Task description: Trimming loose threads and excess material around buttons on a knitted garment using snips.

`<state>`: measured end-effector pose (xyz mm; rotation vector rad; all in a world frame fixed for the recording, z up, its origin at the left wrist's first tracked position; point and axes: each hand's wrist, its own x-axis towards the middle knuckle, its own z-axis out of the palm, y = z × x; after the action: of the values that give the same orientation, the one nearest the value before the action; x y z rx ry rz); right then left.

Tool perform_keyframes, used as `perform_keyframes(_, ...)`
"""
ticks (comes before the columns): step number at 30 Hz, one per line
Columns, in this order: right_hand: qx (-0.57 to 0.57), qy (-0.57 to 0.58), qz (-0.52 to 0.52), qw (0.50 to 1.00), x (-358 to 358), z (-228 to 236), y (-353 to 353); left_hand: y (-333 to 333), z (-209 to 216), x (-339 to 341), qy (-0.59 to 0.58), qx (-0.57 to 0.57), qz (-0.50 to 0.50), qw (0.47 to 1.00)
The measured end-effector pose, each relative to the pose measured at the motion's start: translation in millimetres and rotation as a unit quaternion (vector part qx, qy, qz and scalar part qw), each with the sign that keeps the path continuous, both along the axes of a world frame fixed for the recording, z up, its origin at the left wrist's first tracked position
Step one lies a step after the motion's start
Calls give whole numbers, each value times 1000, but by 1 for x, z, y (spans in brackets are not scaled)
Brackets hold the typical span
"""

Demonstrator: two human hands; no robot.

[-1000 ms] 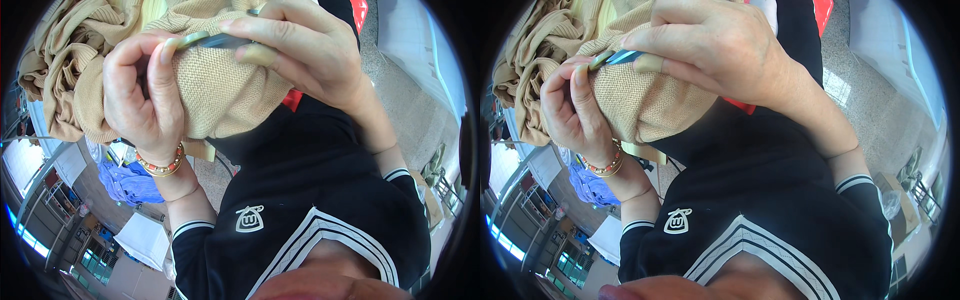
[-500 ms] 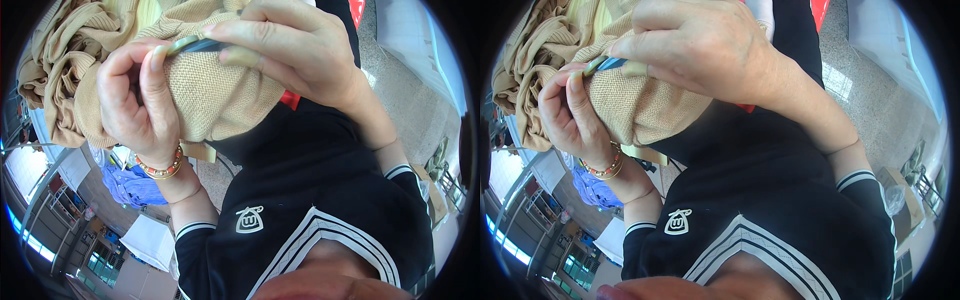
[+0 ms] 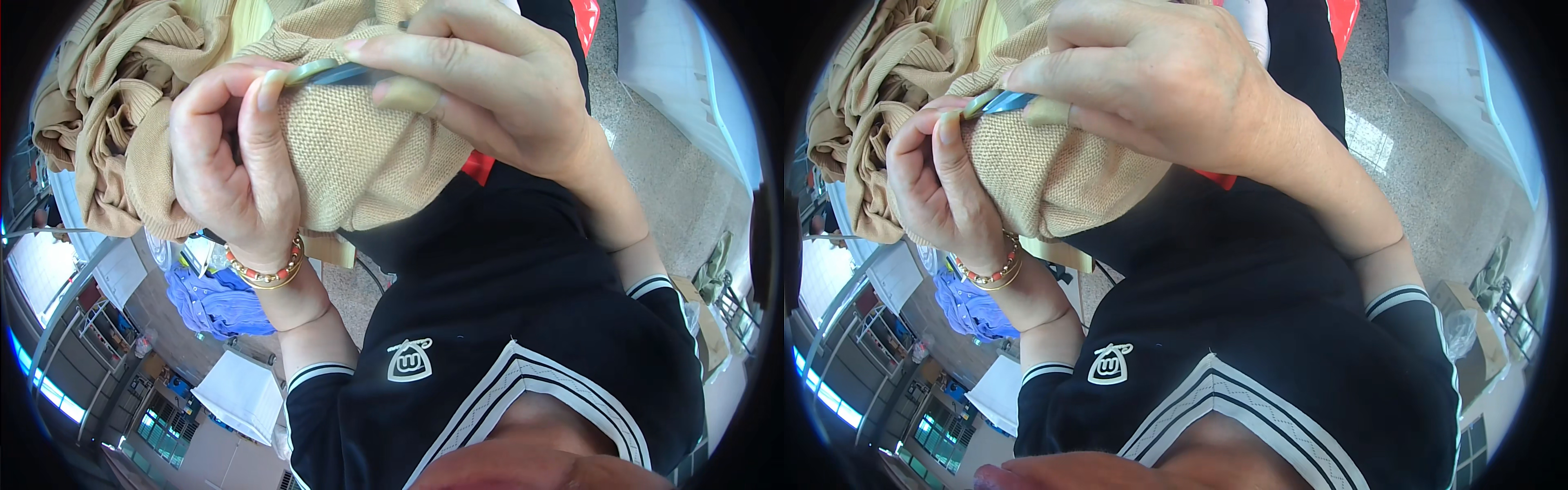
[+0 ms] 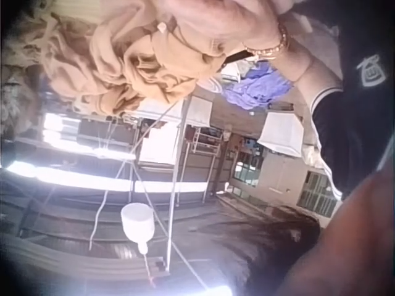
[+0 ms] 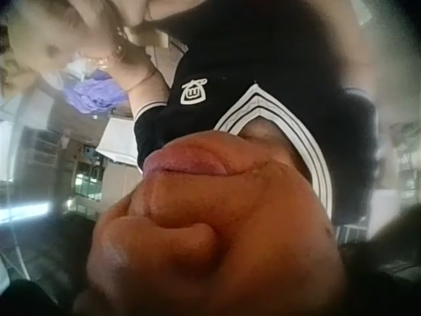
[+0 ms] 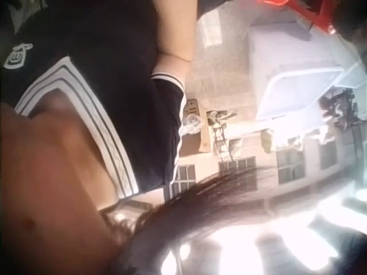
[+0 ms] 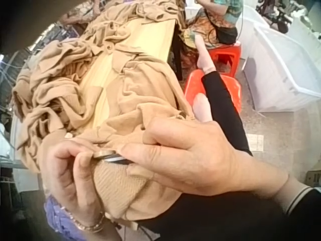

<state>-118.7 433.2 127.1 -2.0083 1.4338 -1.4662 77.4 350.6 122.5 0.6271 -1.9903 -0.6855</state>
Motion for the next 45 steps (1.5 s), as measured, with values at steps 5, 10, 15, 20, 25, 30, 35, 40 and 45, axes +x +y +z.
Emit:
perform_keyframes(5,9,19,-5,1000,0,7,-1,-2,2,0,15,19,-31,999)
perform_keyframes(10,51,29,1,998,-1,14,-2,-1,5,1,-1,19,-31,999)
perform_keyframes(15,-127,116,9,985,-13,-12,-27,-9,3,-2,4,-7,-58,998)
perform_keyframes(20,-226,180,34,957,-17,-12,-34,-13,4,-3,2,-34,-75,997)
perform_keyframes(25,14,32,122,992,-19,11,-23,-12,2,0,-7,-33,-60,998)
perform_keyframes(30,-157,82,104,979,-21,-19,-38,-6,5,-3,-43,-11,-42,998)
perform_keyframes(35,-245,101,116,957,-17,-37,-48,-2,-1,-5,91,9,11,996)
perform_keyframes(40,218,-212,103,947,-3,-1,-13,2,-14,29,127,-38,91,987)
perform_keyframes(45,155,-159,121,968,-2,-13,-19,25,-33,79,-4,89,169,982)
